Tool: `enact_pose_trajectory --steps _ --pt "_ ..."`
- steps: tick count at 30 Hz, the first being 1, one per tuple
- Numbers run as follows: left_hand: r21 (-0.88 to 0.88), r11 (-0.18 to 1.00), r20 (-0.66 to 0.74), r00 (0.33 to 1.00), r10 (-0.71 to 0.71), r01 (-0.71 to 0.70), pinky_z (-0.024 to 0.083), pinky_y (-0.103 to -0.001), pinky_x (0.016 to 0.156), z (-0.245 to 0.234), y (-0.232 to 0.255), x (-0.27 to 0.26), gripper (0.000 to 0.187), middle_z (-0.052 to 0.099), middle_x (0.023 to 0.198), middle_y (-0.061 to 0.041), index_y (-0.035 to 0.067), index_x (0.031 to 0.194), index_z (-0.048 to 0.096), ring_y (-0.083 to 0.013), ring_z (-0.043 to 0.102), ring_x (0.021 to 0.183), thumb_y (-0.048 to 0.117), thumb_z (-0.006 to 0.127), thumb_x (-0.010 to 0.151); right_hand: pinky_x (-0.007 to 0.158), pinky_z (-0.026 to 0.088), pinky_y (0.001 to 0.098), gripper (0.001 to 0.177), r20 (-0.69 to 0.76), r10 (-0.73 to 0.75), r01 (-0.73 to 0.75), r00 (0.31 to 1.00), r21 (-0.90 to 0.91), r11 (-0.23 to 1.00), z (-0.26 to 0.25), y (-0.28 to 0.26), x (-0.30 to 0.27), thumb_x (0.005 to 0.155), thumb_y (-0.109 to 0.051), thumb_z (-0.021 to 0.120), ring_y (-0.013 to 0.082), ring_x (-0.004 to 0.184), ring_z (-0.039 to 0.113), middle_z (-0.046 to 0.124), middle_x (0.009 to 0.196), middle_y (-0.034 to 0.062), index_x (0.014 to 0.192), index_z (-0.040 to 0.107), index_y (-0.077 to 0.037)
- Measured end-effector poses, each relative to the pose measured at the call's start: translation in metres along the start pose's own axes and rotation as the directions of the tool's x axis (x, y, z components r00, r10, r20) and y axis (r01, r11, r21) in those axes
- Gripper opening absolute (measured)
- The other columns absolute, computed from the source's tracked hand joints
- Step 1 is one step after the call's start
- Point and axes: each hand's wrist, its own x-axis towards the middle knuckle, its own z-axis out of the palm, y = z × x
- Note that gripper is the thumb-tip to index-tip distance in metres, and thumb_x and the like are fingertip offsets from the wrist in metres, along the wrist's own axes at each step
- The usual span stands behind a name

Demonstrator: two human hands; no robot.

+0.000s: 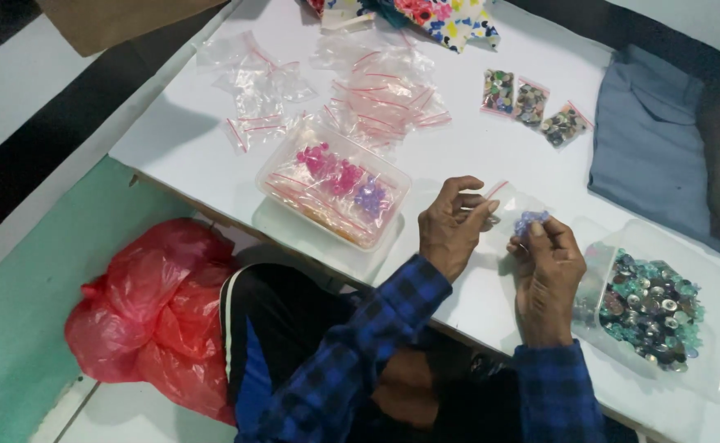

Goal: Sorting small decorative buttons and placing them into small plastic zip-lock bags

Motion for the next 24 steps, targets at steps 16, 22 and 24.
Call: enact_pose_trajectory --steps 16,22,24 --pt "0.865 0.359 -0.137 0.523 0.841 -0.351 0.040 -0.041 0.104 -0.123 0.100 -0.049 0.023 0.066 0.119 0.003 0.022 0.091 0.069 -0.0220 0.062 0.109 0.036 0.085 0.083 0.058 0.064 0.0352 0.026 0.620 -0.157 0.286 0.769 -0.114 0.951 0.133 -0.040 0.019 0.086 0.005 0.079 0.0231 0.060 0.071 0.071 0.084 0.0232 0.109 0.066 0.006" --pt "0.931 0.101 0.071 0.446 0.892 -0.350 0.036 -0.052 0.112 -0.162 0.088 -0.027 0.024 0.066 0.129 -0.011 0.010 0.108 0.071 -0.0306 0.065 0.121 0.028 0.078 0.093 0.052 0.059 0.0294 0.021 0.772 -0.028 0.408 0.635 -0.305 0.861 0.183 0.000 0.031 0.087 -0.009 0.079 0.0179 0.052 0.071 0.076 0.081 0.0160 0.106 0.071 -0.002" --pt "0.914 0.076 0.162 0.530 0.833 -0.399 0.035 -0.055 0.114 -0.169 0.081 -0.026 0.021 0.073 0.112 -0.006 0.011 0.092 0.075 -0.0285 0.070 0.112 0.033 0.074 0.094 0.069 0.061 0.0385 0.025 0.817 -0.174 0.716 0.550 -0.354 0.601 0.181 0.014 0.029 0.096 -0.020 0.072 0.0285 0.073 0.076 0.077 0.098 0.0139 0.120 0.066 -0.011"
